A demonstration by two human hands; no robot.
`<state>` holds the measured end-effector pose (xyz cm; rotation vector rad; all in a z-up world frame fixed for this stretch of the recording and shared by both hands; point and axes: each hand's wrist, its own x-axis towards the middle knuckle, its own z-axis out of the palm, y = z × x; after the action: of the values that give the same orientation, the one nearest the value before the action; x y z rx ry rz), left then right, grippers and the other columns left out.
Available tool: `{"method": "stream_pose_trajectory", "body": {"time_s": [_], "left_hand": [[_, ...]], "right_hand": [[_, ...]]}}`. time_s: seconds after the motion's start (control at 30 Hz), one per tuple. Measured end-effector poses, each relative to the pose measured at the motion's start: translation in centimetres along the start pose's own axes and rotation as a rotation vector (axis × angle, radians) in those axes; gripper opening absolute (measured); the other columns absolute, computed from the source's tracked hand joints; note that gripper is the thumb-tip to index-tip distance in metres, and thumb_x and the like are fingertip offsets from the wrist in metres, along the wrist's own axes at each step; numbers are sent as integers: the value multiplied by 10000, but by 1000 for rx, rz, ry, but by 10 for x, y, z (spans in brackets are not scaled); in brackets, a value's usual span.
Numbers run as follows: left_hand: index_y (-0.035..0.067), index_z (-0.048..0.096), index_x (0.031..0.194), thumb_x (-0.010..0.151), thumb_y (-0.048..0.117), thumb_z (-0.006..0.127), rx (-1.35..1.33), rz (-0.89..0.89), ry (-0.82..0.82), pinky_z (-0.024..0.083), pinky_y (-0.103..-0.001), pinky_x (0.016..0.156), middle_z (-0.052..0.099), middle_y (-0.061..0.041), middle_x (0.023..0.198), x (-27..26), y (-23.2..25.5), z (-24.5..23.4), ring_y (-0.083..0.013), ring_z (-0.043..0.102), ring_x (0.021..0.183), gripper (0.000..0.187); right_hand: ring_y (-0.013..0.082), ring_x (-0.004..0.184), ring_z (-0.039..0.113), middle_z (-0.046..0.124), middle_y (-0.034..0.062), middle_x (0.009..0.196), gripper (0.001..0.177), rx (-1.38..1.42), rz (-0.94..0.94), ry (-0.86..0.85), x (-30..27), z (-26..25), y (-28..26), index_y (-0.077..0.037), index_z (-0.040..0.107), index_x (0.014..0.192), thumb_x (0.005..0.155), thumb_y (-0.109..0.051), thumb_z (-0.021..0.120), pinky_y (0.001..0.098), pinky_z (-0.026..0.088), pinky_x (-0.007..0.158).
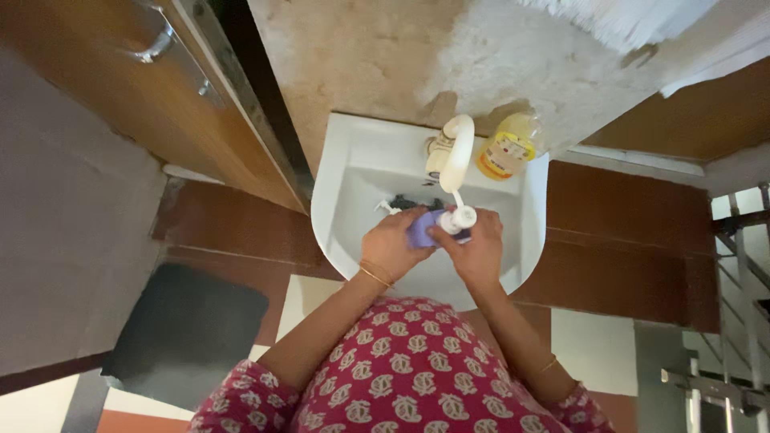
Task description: The person unscrews the pump from a small purple bottle, pours liquid from a large yellow refill bottle into it, and then reattaches the pump mechanism.
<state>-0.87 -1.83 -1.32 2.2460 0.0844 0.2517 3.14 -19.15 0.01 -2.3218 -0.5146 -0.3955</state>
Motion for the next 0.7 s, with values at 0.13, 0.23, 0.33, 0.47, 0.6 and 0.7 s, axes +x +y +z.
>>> {"method": "stream_pose_trajectory", "body": {"time_s": [0.13,0.23,0.33,0.47,0.6,0.7], "left_hand": [[194,676,1260,678,404,863,27,7,-16,565,-423,876,731,-52,1216,2,0,-3,-281,701,1084,646],[198,674,1260,660,400,862,6,-34,-67,569,-415,878,730,-52,1200,2,1,-6,-275,705,1063,660],[200,671,1264,687,392,853,-8,25,-106,571,-411,900,733,-54,1198,2,-2,-9,-271,707,1075,635],[194,663,1291,691,350,844,-29,172,-190,558,-423,910,739,-61,1202,1,-3,-12,-292,695,1080,645],[187,657,1309,638,336,854,-43,189,-304,554,-421,918,731,-80,1200,1,0,-17,-302,692,1068,715],[176,655,1306,647,356,852,-55,207,-269,556,-417,928,725,-83,1230,-1,5,-17,-301,696,1078,711]], "right_hand": [[317,957,659,659,119,1021,546,-21,178,-122,6,-2,5,-59,687,1069,727,-424,907,450,524,814],[300,952,687,675,116,1079,505,-19,53,-191,11,-9,14,-84,696,1105,762,-406,879,420,556,801],[290,1006,689,679,110,1150,506,49,20,-402,26,-31,18,-94,682,1165,760,-337,865,400,557,851],[261,1139,670,696,57,1230,457,193,-76,-749,51,-67,15,-148,695,1210,781,-223,834,385,536,957],[249,1221,680,726,21,1293,438,282,-178,-985,67,-87,15,-186,721,1249,822,-92,725,382,531,1052],[295,1246,611,749,32,1291,478,269,-367,-953,72,-90,19,-174,740,1253,786,-91,801,409,494,1071]]}}
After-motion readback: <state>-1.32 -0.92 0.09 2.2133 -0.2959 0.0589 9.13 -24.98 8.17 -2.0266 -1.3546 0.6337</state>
